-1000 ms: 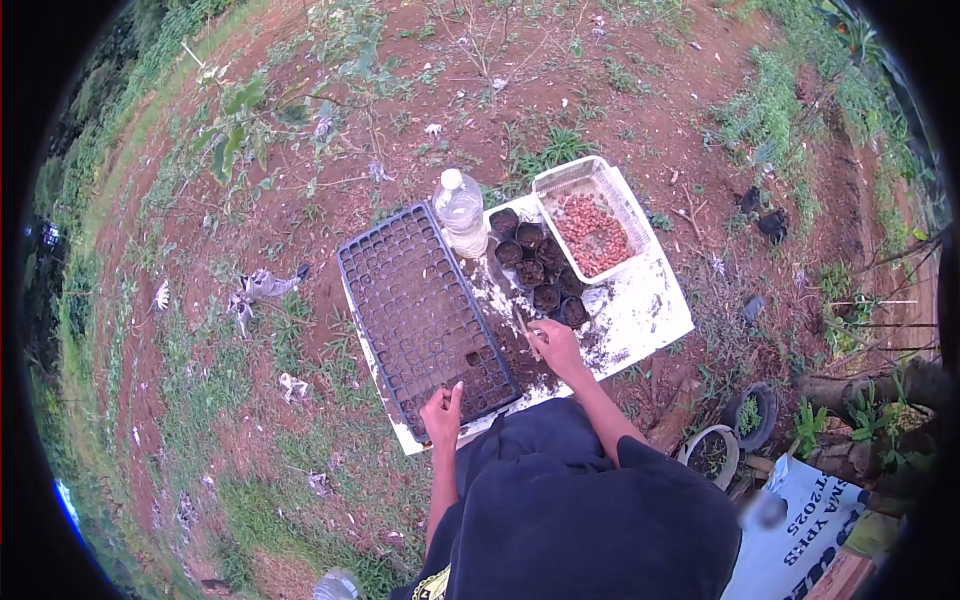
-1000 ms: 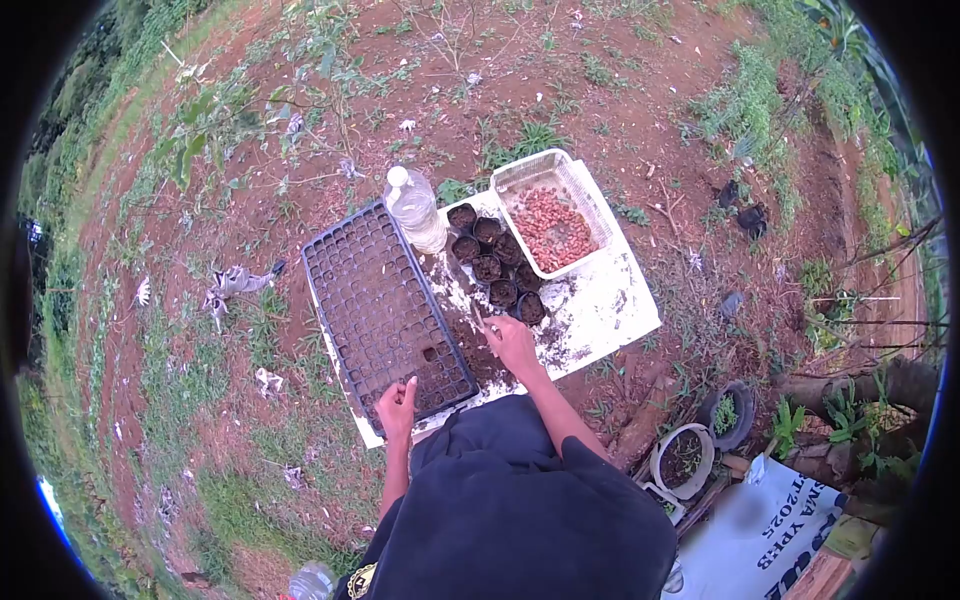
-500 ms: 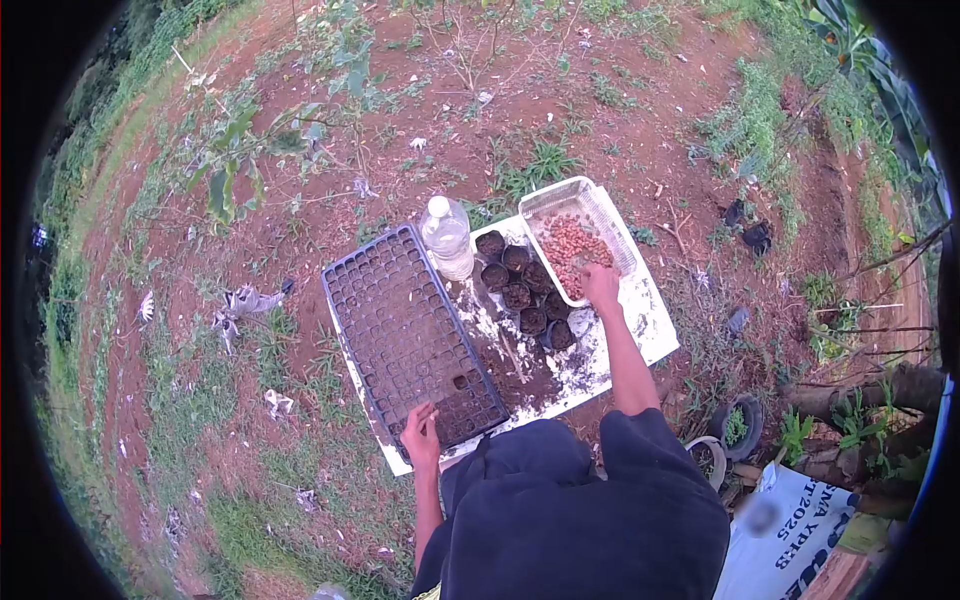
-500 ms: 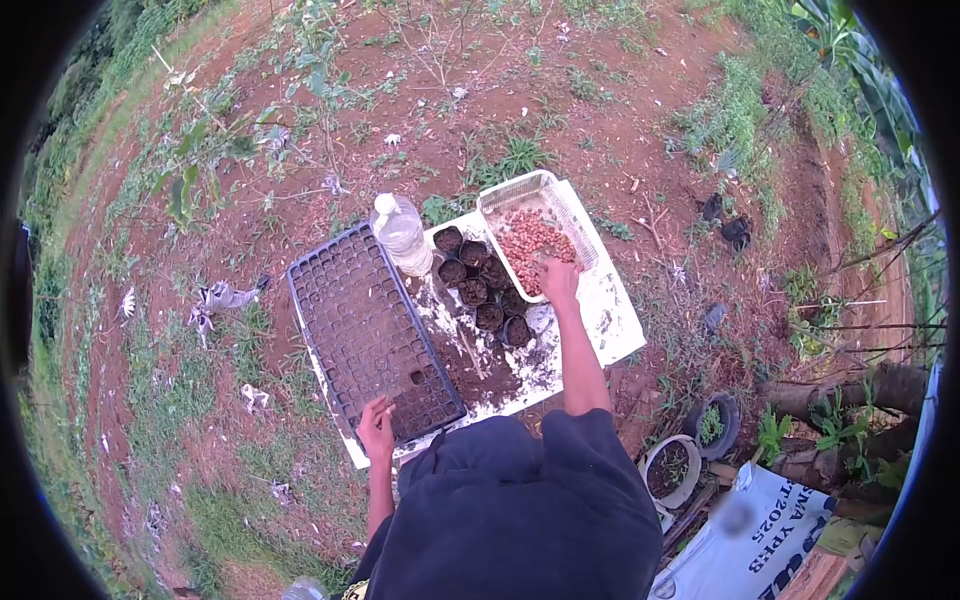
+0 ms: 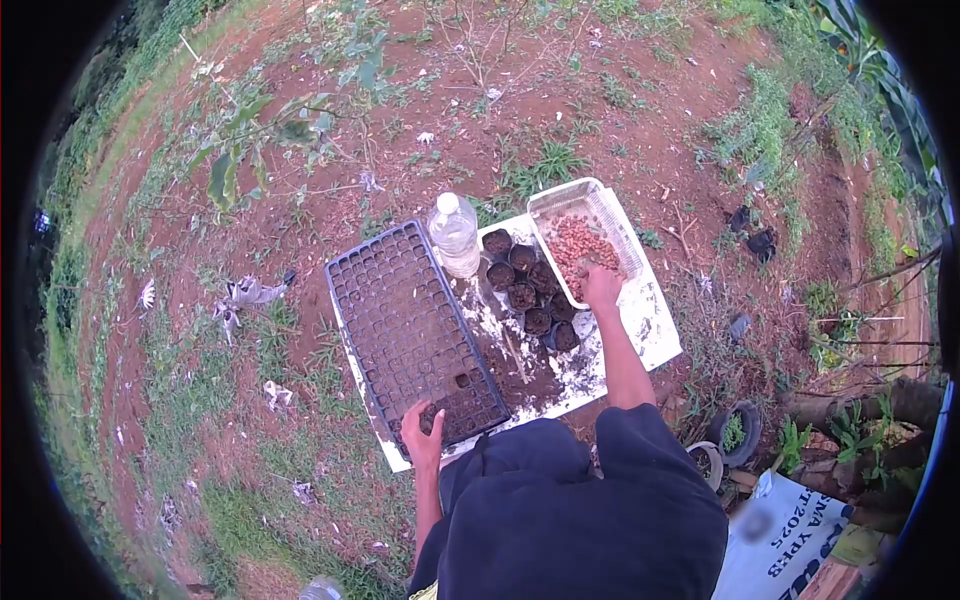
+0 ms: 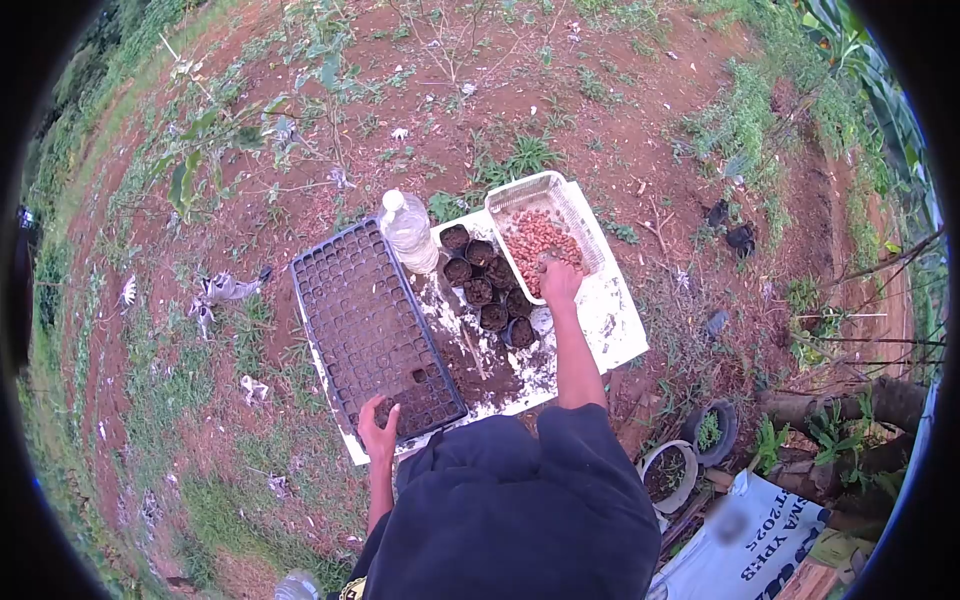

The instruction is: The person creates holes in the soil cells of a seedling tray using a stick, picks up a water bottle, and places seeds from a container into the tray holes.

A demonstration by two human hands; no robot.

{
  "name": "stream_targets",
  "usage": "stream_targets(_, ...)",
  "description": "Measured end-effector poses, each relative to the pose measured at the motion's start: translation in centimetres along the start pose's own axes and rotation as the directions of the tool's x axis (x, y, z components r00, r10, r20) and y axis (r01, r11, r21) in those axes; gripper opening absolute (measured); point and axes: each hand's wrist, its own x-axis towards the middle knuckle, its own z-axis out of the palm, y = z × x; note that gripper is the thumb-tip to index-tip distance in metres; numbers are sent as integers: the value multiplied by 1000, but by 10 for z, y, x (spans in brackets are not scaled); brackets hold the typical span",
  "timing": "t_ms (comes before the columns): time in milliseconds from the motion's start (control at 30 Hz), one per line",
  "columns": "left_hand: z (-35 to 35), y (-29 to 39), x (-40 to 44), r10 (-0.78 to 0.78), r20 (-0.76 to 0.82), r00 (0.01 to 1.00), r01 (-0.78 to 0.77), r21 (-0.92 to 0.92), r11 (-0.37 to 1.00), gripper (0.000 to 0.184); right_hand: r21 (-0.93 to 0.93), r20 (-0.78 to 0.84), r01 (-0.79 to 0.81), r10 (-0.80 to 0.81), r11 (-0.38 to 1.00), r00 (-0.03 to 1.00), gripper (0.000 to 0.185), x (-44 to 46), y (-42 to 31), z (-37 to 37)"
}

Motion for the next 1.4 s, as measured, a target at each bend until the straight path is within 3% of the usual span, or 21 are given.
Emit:
stream_targets(233,1,-5,3,0,-11,1000,0,-49,999,24,42,15,49,-49,998,999,14,1,5,4)
stream_targets(300,-4,-8,4,-173,147,974,168,42,985,18,6,35,44,-44,999,998,15,2,4,4)
stream_targets(333,-4,-8,3,-172,144,975,167,43,985,18,9,34,45,-46,999,998,15,3,3,4)
stream_targets(500,1,-18,-5,52,-59,997,-48,66,997,26,65,2,69,-69,996,998,15,-3,-1,-5)
stream_targets(633,0,-22,-8,-5,-59,998,7,36,999,29,65,-110,145,-137,987,984,15,-6,-1,-1)
stream_targets(700,2,-17,-10,-102,-100,990,84,-172,982,26,171,-123,248,-229,954,966,14,-4,1,4)
stream_targets(733,1,-22,-10,-101,-103,989,82,-173,982,26,171,-125,251,-232,953,965,14,-3,1,7)
stream_targets(800,-4,-27,-8,-118,-11,993,118,116,986,22,104,-127,266,-253,958,959,13,-1,-3,8)
stream_targets(833,-2,-26,-9,-117,-14,993,117,115,986,22,105,-129,269,-255,957,958,13,-1,-4,5)
stream_targets(900,0,-21,-10,-164,-60,985,156,-120,980,19,175,-91,250,-238,952,967,12,-2,-7,-1)
stream_targets(1033,-2,-16,-10,-164,-82,983,153,-125,980,20,231,-27,267,-268,936,963,14,-6,-9,-11)
stream_targets(1100,-1,-16,-9,-66,-108,992,53,-113,992,22,441,-74,184,-169,878,983,15,-3,-9,-7)
stream_targets(1167,-2,-10,-10,-73,-105,992,62,-105,993,25,778,-191,155,-6,609,982,16,-2,-17,-6)
stream_targets(1200,-7,-5,-10,-132,-28,991,129,-92,987,28,788,-222,157,37,595,974,14,-10,-26,-15)
stream_targets(1233,-4,-4,-11,-114,-53,992,106,-127,986,30,800,-258,165,82,578,963,13,-17,-36,-24)
stream_targets(1367,0,1,-11,-91,-67,994,82,-122,989,31,900,-120,172,-153,401,981,16,-88,-83,-34)
stream_targets(1400,2,0,-11,-103,-72,992,94,-118,989,31,883,-63,174,-256,436,965,16,-109,-95,-37)
